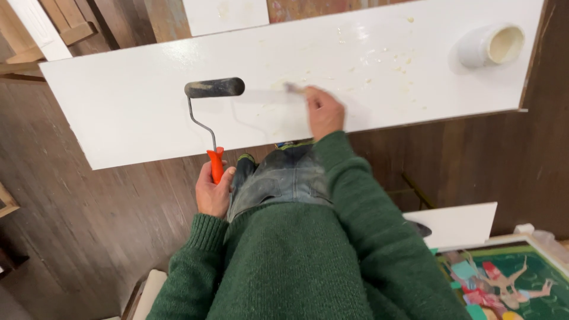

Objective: Painting or priming a long white wooden board using a roller and a brush.

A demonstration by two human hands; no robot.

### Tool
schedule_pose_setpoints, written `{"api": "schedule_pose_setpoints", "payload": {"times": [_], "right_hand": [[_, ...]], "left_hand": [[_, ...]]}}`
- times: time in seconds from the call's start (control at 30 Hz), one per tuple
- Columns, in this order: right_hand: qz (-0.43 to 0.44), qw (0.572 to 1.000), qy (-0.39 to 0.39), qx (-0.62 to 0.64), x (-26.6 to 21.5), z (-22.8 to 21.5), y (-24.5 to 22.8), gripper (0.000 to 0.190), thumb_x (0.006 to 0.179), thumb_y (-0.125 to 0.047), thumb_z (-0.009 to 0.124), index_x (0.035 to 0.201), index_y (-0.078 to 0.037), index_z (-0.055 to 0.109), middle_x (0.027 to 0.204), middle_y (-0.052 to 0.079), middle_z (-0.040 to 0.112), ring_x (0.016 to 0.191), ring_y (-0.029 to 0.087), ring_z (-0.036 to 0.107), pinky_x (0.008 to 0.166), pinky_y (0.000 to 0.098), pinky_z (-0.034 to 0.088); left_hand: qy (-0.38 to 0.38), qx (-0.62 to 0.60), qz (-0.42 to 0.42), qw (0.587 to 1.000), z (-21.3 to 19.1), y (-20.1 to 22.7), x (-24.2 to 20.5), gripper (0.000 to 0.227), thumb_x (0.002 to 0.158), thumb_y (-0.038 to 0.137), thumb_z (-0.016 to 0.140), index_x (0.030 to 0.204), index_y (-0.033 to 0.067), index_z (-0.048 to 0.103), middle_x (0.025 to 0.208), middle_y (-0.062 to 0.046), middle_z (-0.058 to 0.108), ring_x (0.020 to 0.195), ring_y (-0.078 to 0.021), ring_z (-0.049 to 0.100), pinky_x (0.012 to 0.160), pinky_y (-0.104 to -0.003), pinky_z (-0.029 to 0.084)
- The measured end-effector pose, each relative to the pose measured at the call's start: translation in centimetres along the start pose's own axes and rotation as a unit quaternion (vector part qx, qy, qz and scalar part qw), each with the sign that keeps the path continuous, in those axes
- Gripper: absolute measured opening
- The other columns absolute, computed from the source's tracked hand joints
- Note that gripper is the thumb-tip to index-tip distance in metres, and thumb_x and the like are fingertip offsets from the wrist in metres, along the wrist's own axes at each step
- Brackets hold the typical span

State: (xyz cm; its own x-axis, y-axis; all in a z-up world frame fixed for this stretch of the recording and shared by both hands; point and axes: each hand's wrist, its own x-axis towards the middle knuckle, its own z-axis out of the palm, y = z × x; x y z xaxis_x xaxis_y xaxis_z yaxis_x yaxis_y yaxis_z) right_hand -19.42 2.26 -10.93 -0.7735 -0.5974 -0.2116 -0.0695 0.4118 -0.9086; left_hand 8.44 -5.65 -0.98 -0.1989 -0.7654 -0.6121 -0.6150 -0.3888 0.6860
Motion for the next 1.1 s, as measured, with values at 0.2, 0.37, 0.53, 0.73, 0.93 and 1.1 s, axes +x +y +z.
{"api": "schedule_pose_setpoints", "payload": {"times": [0.2,0.37,0.53,0.73,0.93,1.1], "right_hand": [[0.106,0.979,0.141,0.107,1.8,-14.9,4.4,0.027,0.100,0.001,0.060,0.123,-0.004,0.072,0.084,0.003,0.069,0.066,0.006,0.056,0.055,0.0220,0.048],[0.131,0.921,0.293,0.223,2.8,-28.5,10.5,0.030,0.098,0.006,0.055,0.123,-0.002,0.069,0.084,0.002,0.067,0.062,0.007,0.052,0.053,0.0217,0.043],[0.184,0.846,0.351,0.357,4.1,-36.2,13.8,0.022,0.103,-0.002,0.053,0.120,-0.003,0.066,0.083,0.003,0.063,0.066,0.009,0.052,0.057,0.0237,0.046],[0.204,0.863,0.275,0.373,8.3,-38.4,17.3,0.030,0.104,-0.004,0.053,0.132,-0.003,0.064,0.084,0.002,0.062,0.069,0.010,0.053,0.061,0.0248,0.047],[0.206,0.891,0.213,0.345,12.0,-39.2,18.9,0.034,0.105,-0.006,0.061,0.139,-0.001,0.060,0.086,0.003,0.061,0.068,0.010,0.052,0.062,0.0241,0.048],[0.291,0.904,0.122,0.290,11.3,-40.4,15.6,0.045,0.099,-0.009,0.067,0.142,-0.004,0.054,0.095,0.004,0.068,0.069,0.009,0.053,0.058,0.0234,0.047]], "left_hand": [[-0.038,0.007,0.012,0.999,0.9,0.2,0.3,0.046,0.085,0.019,0.081,0.124,0.0016,0.063,0.079,0.000,0.056,0.064,-0.0082,0.052,0.058,-0.025,0.047],[-0.059,0.016,0.050,0.997,2.9,2.1,-0.3,0.058,0.077,0.015,0.087,0.126,0.0008,0.060,0.093,0.003,0.062,0.074,-0.0070,0.056,0.069,-0.024,0.050],[-0.066,0.044,0.024,0.997,6.4,4.1,-1.9,0.061,0.075,0.018,0.086,0.127,0.0018,0.059,0.104,0.003,0.065,0.081,-0.0069,0.059,0.075,-0.025,0.052],[-0.053,0.090,-0.015,0.994,10.1,4.1,-3.9,0.056,0.082,0.022,0.086,0.129,0.0020,0.062,0.088,-0.006,0.056,0.076,-0.0128,0.051,0.071,-0.028,0.049],[-0.044,0.063,0.039,0.996,13.7,3.4,-6.1,0.055,0.081,0.028,0.083,0.124,0.0016,0.061,0.099,0.000,0.063,0.083,-0.0085,0.056,0.078,-0.027,0.050],[-0.023,0.072,0.014,0.997,17.4,2.7,-7.3,0.058,0.080,0.029,0.085,0.127,0.0030,0.063,0.101,-0.007,0.064,0.088,-0.0143,0.058,0.082,-0.030,0.050]]}}
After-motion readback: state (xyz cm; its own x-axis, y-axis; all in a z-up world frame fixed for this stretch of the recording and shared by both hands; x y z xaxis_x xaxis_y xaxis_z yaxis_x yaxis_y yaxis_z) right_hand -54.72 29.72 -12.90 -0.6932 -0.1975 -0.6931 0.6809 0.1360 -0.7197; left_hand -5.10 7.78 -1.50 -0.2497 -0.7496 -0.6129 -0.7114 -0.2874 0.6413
